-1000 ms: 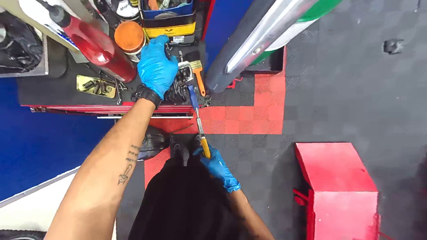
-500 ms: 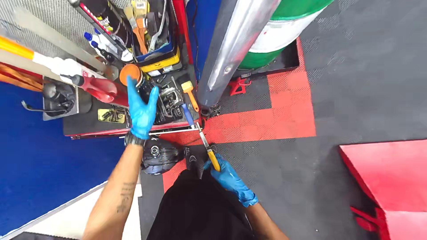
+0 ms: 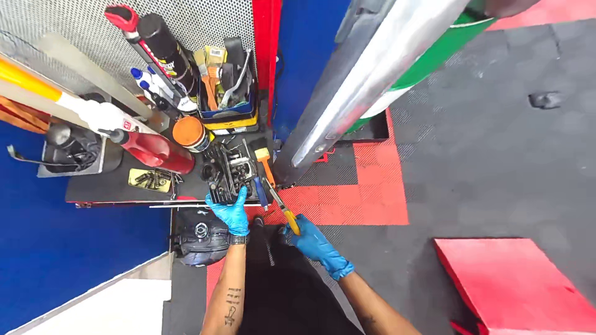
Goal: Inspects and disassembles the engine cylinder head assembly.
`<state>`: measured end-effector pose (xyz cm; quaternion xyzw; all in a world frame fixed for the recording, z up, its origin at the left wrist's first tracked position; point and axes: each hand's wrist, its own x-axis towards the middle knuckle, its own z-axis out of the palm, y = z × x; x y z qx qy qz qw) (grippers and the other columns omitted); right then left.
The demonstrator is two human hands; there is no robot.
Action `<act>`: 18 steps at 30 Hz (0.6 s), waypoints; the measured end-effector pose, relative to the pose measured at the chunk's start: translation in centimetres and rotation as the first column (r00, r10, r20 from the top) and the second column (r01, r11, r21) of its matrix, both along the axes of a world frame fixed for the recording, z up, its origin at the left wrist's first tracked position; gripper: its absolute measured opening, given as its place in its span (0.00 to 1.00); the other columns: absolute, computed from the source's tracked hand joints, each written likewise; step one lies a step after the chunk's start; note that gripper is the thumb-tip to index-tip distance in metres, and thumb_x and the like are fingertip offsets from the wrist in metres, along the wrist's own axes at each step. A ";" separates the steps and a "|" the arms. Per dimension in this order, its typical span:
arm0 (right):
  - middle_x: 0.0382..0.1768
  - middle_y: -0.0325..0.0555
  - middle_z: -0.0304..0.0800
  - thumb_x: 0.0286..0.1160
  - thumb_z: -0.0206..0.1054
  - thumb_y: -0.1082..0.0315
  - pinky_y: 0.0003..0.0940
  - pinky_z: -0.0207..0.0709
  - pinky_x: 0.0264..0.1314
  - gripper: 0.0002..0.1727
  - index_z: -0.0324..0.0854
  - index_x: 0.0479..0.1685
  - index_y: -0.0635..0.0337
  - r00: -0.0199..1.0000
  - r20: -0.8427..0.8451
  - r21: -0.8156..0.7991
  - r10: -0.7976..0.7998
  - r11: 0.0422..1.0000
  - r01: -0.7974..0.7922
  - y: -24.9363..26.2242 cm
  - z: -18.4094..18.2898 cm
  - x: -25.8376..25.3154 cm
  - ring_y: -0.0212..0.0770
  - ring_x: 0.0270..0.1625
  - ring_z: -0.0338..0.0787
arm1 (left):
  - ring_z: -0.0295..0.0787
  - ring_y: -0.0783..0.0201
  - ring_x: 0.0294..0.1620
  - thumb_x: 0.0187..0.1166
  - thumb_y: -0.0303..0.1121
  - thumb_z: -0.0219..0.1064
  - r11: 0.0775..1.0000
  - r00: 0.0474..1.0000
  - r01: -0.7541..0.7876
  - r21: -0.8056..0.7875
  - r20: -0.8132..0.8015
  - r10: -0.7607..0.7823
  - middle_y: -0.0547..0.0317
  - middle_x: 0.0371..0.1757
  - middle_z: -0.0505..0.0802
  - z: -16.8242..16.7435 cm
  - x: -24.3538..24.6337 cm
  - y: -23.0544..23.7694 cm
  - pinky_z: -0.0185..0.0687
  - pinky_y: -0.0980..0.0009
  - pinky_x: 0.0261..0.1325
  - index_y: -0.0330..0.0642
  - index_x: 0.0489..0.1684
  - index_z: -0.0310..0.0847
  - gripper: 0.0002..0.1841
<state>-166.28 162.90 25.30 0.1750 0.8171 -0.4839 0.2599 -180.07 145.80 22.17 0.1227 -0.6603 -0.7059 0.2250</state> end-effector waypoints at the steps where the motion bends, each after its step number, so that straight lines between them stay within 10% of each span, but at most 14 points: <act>1: 0.55 0.52 0.83 0.63 0.69 0.67 0.52 0.83 0.52 0.11 0.90 0.45 0.54 1.000 0.010 0.023 0.016 1.000 -0.016 -0.1 -0.1 -1.0 0.49 0.53 0.87 | 0.82 0.59 0.70 0.43 0.20 0.88 1.000 1.000 -0.005 -0.016 0.004 0.005 0.41 0.68 0.80 0.1 -0.1 -0.1 0.82 0.63 0.73 0.29 0.79 0.53 0.56; 13: 0.35 0.45 0.89 0.71 0.68 0.60 0.54 0.80 0.45 0.08 0.87 0.40 0.52 0.993 0.087 0.022 -0.076 0.997 0.074 -2.6 -0.8 -11.7 0.46 0.41 0.89 | 0.92 0.63 0.54 0.43 0.41 0.86 0.915 0.964 0.134 -0.381 0.264 -0.032 0.46 0.53 0.92 5.8 -5.2 -6.1 0.87 0.62 0.62 0.29 0.70 0.71 0.47; 18: 0.50 0.56 0.89 0.78 0.64 0.51 0.60 0.81 0.55 0.19 0.88 0.48 0.59 0.992 0.103 0.241 -0.069 0.970 0.042 -4.4 0.8 -14.8 0.56 0.54 0.90 | 0.92 0.55 0.54 0.46 0.49 0.83 0.844 0.892 0.241 -0.479 0.452 0.003 0.46 0.50 0.94 8.8 -6.4 -8.7 0.85 0.48 0.61 0.33 0.68 0.76 0.45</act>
